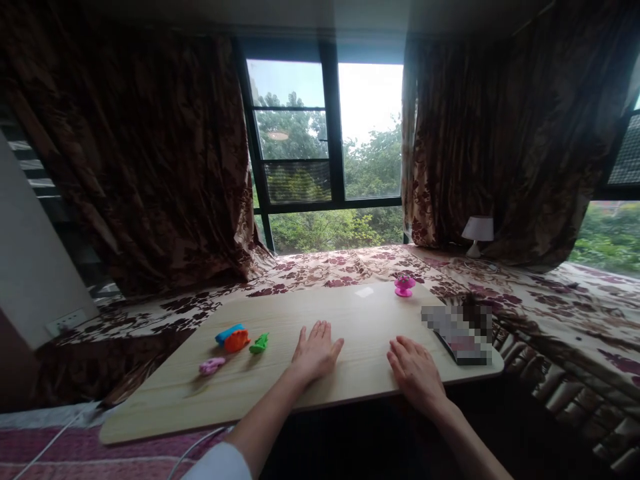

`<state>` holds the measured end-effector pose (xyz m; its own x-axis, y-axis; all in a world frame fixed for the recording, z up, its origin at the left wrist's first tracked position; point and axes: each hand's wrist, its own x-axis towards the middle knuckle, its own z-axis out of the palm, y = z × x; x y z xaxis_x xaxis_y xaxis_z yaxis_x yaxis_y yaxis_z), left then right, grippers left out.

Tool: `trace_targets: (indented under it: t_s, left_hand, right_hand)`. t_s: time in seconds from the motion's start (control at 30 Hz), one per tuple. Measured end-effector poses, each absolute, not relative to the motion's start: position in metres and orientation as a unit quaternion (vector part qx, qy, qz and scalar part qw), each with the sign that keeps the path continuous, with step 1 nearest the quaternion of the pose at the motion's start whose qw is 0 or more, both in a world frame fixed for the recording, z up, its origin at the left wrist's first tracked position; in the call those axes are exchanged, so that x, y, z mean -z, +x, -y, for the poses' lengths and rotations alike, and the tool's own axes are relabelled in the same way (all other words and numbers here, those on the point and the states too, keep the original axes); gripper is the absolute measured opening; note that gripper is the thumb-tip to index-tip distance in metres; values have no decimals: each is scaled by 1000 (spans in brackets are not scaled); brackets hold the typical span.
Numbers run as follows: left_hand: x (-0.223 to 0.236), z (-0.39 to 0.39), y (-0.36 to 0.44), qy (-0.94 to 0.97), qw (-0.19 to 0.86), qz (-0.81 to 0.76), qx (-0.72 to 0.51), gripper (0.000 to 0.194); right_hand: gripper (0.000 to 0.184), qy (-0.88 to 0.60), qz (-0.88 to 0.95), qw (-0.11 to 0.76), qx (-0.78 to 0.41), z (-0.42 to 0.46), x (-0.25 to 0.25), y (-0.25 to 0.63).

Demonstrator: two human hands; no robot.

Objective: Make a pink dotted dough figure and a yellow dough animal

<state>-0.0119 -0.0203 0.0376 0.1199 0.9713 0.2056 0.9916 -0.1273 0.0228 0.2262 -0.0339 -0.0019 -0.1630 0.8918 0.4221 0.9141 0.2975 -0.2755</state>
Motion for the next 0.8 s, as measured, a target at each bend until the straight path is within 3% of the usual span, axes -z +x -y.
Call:
trace_targets:
  t_s: [0.13, 0.3, 0.5, 0.63, 0.8]
  left_hand:
    - [-44, -17, -20, -727, 70, 676, 102, 39]
    - [-33, 37, -7, -747, 69, 653, 102, 62]
    - [-26, 101, 9, -776, 63, 621, 95, 64]
    - [-30, 57, 0, -758, 67, 640, 105, 57]
    - [-42, -15, -16, -721, 70, 680, 112, 35]
  right_hand:
    - [38, -588, 766, 255, 39, 34, 2, 226]
    - [39, -588, 768, 251, 34, 34, 3, 226]
    - [40, -592, 768, 245, 24, 36, 2, 226]
    - [40, -595, 767, 238, 30, 36, 1, 225]
    - [39, -596, 767, 233, 45, 36, 1, 224]
